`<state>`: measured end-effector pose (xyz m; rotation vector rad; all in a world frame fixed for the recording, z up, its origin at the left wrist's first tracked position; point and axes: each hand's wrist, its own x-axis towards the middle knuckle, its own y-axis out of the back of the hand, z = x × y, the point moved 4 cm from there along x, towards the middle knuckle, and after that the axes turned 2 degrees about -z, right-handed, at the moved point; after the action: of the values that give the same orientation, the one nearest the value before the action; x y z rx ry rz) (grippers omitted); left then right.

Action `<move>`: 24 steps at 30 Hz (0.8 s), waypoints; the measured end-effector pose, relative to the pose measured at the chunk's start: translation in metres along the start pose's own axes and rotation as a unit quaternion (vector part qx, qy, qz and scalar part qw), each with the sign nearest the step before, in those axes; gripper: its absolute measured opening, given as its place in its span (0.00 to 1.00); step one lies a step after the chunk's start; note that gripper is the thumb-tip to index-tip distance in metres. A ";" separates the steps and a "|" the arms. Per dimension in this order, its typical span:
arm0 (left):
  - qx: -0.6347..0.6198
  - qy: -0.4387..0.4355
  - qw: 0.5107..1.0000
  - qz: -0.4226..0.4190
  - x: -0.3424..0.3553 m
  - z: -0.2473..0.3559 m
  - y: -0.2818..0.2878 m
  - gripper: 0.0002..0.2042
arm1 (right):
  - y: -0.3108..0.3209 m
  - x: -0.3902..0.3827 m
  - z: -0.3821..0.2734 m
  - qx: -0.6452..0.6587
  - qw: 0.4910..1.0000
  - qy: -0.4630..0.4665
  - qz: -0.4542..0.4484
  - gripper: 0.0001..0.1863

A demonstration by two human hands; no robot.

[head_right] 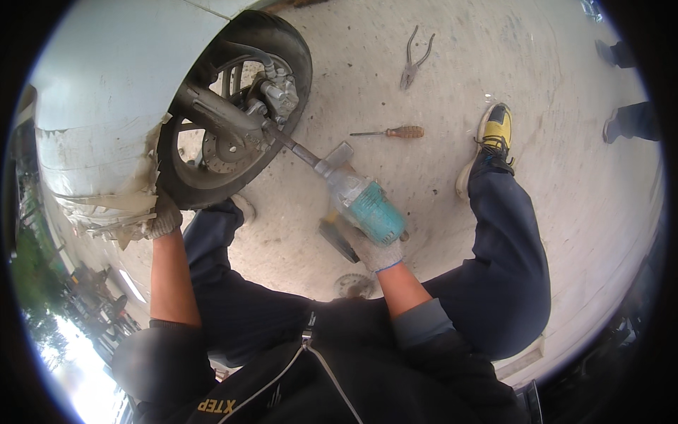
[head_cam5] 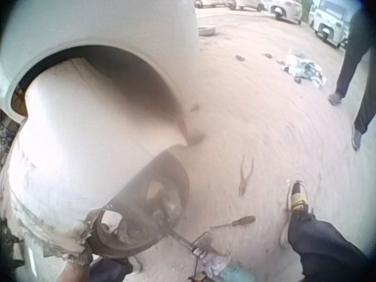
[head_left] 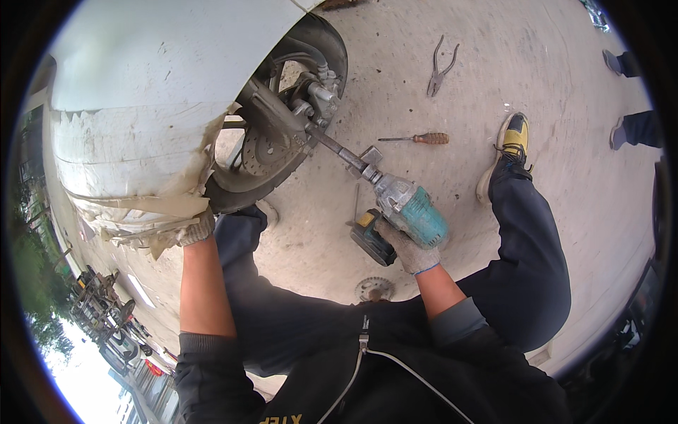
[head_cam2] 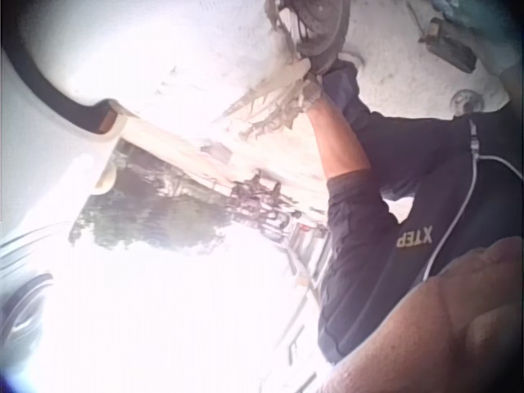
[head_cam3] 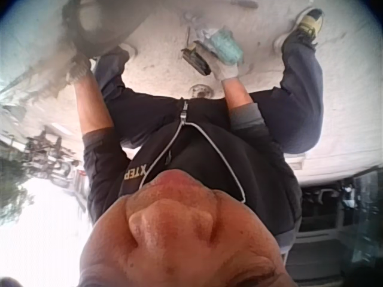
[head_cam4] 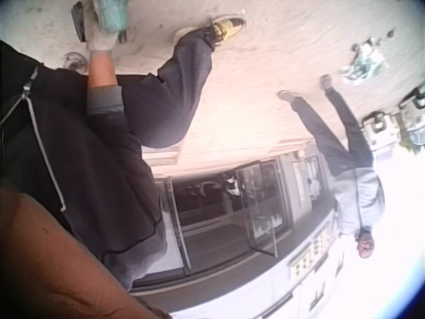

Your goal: The person is repairing a motorcycle wheel. They use a hammer to tap a part of the wheel and then use a cordless drill to tighten a bolt.

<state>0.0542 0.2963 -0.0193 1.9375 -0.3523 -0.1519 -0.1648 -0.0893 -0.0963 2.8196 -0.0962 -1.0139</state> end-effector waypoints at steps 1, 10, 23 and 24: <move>0.001 0.000 1.000 0.004 0.002 -0.001 -0.001 0.17 | 0.001 0.001 -0.002 -0.018 0.999 0.046 0.011 0.23; 0.029 0.018 0.999 0.040 0.004 -0.005 -0.013 0.18 | 0.006 -0.002 -0.026 0.061 0.998 -0.001 -0.015 0.23; 0.156 0.058 0.983 0.077 -0.043 0.001 -0.033 0.18 | 0.008 -0.003 -0.035 0.130 0.990 -0.046 0.003 0.22; 0.172 0.061 0.981 0.071 -0.046 0.002 -0.034 0.18 | 0.007 -0.003 -0.034 0.126 0.991 -0.047 0.002 0.22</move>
<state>0.0155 0.3208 -0.0538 2.2398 -0.4570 0.1287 -0.1457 -0.0925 -0.0678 2.9907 -0.2576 -1.2124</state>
